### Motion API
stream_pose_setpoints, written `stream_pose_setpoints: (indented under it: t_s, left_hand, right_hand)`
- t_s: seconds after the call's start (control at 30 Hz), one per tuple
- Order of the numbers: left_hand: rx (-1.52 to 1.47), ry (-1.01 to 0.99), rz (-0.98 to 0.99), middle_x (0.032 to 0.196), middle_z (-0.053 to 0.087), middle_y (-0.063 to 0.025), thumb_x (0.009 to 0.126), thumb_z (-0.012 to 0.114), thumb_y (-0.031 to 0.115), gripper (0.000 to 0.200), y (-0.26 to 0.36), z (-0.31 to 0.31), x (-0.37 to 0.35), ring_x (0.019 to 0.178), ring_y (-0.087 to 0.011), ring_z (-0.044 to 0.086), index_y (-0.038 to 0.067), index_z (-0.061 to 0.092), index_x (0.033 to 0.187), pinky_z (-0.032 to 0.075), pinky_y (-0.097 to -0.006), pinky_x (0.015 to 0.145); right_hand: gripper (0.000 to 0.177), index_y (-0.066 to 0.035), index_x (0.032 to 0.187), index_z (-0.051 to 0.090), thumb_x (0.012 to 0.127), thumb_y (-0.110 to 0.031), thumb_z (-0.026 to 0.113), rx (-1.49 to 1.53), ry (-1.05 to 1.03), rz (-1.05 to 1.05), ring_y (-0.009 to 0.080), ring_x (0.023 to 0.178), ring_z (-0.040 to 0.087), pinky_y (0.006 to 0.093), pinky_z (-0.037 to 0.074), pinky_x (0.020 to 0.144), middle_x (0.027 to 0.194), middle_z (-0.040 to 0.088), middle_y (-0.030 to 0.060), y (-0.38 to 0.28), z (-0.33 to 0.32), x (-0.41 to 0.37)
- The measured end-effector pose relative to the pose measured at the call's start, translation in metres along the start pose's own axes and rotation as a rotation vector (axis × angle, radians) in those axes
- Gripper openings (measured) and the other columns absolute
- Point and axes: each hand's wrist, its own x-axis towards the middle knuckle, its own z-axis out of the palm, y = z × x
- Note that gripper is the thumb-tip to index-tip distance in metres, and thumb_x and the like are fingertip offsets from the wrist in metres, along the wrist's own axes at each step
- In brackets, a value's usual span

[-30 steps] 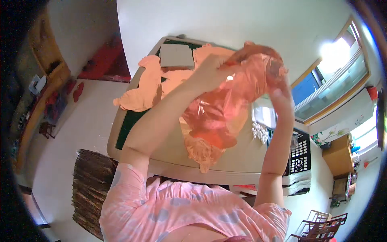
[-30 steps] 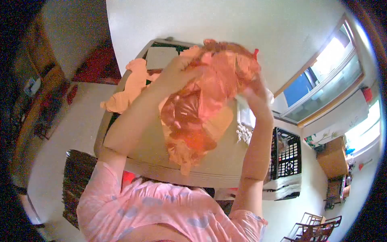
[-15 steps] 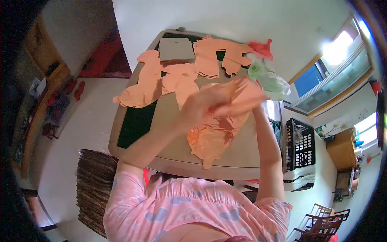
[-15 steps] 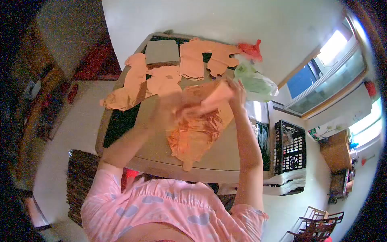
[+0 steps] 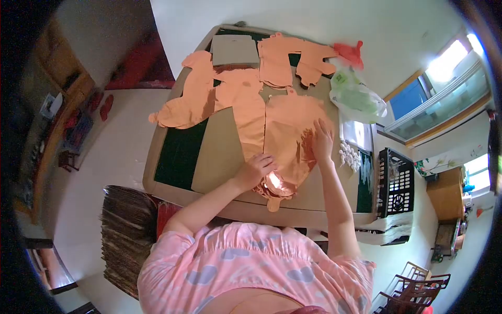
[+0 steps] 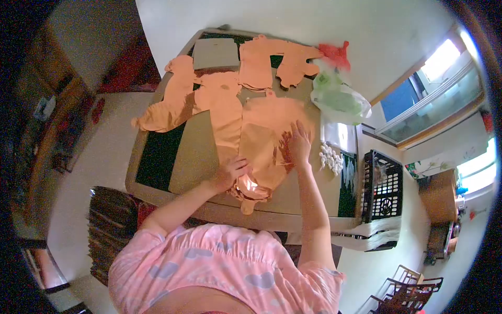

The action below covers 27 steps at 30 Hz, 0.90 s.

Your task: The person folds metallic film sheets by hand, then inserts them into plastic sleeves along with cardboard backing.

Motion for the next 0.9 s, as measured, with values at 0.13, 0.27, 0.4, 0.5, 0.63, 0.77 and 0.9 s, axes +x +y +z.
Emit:
stream_pose_setpoints:
  t_s: [0.13,0.27,0.4,0.5,0.63,0.77,0.9]
  left_hand:
    - [-0.044,-0.04,-0.041,0.12,0.058,-0.0147,0.082,0.052,0.008,0.032,0.0,0.002,-0.001,0.117,-0.0309,0.05,0.004,0.061,0.112,0.039,-0.0451,0.1]
    - [-0.079,0.042,-0.165,0.125,0.054,-0.0164,0.08,0.057,0.003,0.037,-0.004,0.003,-0.003,0.119,-0.0326,0.049,0.003,0.058,0.117,0.039,-0.0431,0.101]
    - [-0.05,0.042,-0.362,0.123,0.054,-0.0176,0.078,0.057,-0.002,0.037,-0.012,-0.022,-0.012,0.118,-0.0341,0.049,0.002,0.058,0.115,0.041,-0.0398,0.1]
    - [0.016,0.045,-0.349,0.123,0.053,-0.0171,0.079,0.058,-0.002,0.034,-0.012,-0.027,-0.015,0.118,-0.0341,0.049,0.003,0.058,0.113,0.042,-0.0386,0.099]
    - [-0.016,-0.005,-0.269,0.126,0.05,-0.0153,0.082,0.06,0.006,0.031,0.0,-0.032,0.005,0.121,-0.0335,0.046,0.005,0.058,0.113,0.04,-0.0401,0.101]
    - [0.045,-0.143,-0.02,0.135,0.044,-0.0137,0.087,0.057,0.028,0.038,0.012,-0.019,0.031,0.13,-0.0313,0.036,0.012,0.057,0.121,0.03,-0.0505,0.106]
    - [0.117,-0.34,0.04,0.143,0.037,-0.0108,0.089,0.051,0.044,0.047,0.007,-0.011,0.03,0.135,-0.0299,0.028,0.021,0.052,0.13,0.021,-0.0575,0.108]
  right_hand:
    - [0.037,-0.012,0.127,0.055,0.091,-0.017,0.049,0.056,-0.025,0.017,0.0251,0.127,0.044,0.0507,0.026,0.108,0.136,0.049,0.01,0.0,-0.008,-0.042]
    - [0.033,-0.01,0.123,0.058,0.091,-0.018,0.051,0.123,-0.012,0.05,0.0264,0.127,0.045,0.0515,0.028,0.107,0.132,0.053,0.0103,0.001,-0.011,-0.045]
    - [0.031,-0.011,0.12,0.061,0.091,-0.019,0.052,0.151,0.045,0.041,0.0266,0.126,0.046,0.0523,0.028,0.106,0.129,0.055,0.0103,0.004,-0.003,-0.049]
    - [0.031,-0.012,0.118,0.062,0.09,-0.02,0.053,0.175,0.071,-0.001,0.0266,0.125,0.047,0.0519,0.028,0.106,0.128,0.056,0.01,0.002,-0.007,-0.048]
    - [0.03,-0.012,0.117,0.063,0.091,-0.02,0.053,0.126,-0.001,-0.021,0.0252,0.126,0.046,0.0483,0.029,0.106,0.128,0.057,0.0087,-0.002,-0.012,-0.05]
    - [0.027,-0.014,0.113,0.066,0.089,-0.023,0.055,0.144,-0.003,-0.006,0.0254,0.124,0.048,0.0499,0.027,0.107,0.124,0.059,0.0077,-0.001,-0.008,-0.05]
    - [0.028,-0.014,0.113,0.065,0.089,-0.026,0.056,0.147,-0.016,0.004,0.0247,0.125,0.047,0.0511,0.025,0.108,0.126,0.058,0.0076,0.0,-0.007,-0.05]
